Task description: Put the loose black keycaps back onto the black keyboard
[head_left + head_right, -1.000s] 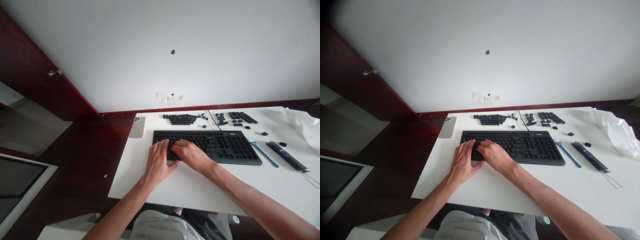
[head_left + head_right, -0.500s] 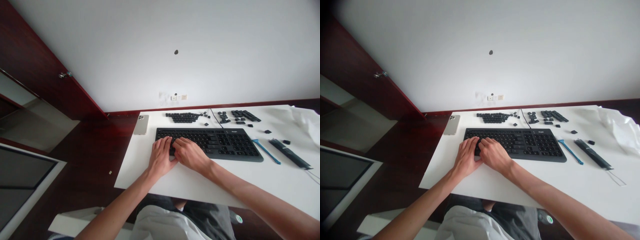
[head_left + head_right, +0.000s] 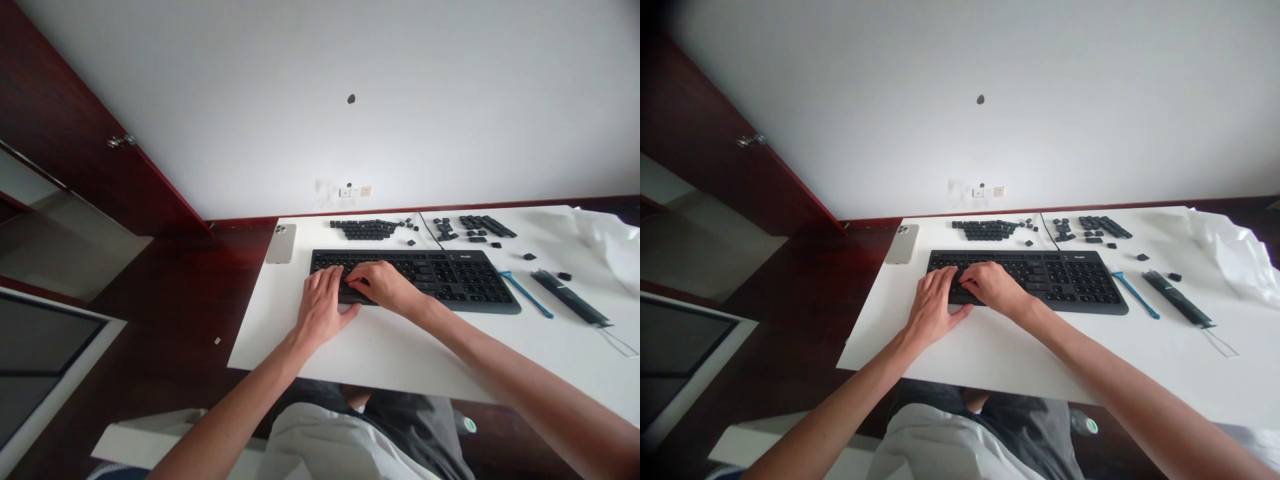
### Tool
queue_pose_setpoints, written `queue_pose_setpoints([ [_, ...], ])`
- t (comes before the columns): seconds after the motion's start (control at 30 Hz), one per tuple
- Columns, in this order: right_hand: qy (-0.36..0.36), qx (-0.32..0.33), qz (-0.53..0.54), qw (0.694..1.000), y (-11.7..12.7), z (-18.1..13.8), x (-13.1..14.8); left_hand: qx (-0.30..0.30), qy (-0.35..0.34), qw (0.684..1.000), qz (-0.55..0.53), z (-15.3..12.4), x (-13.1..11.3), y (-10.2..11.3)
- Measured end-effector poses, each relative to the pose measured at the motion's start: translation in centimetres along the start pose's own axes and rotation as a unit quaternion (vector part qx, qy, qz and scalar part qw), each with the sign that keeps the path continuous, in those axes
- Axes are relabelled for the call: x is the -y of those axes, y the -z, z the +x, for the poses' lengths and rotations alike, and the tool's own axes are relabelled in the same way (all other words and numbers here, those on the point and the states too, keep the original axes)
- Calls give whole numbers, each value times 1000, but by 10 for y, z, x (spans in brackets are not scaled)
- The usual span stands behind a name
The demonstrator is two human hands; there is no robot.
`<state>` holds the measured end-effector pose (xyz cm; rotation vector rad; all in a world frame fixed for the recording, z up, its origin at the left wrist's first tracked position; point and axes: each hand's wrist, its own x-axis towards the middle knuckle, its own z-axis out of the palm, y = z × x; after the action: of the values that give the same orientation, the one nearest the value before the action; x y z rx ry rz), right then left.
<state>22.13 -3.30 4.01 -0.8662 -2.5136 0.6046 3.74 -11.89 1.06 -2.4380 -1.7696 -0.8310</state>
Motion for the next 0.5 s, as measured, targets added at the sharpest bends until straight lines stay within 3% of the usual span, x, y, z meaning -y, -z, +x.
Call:
queue_pose_setpoints([
  [0.3,-62,-47,98,992,4,0,-6,13,13,1000,1,2,-2,1],
  [0.5,-71,-61,90,992,0,-1,-7,18,17,1000,-10,2,-2,2],
])
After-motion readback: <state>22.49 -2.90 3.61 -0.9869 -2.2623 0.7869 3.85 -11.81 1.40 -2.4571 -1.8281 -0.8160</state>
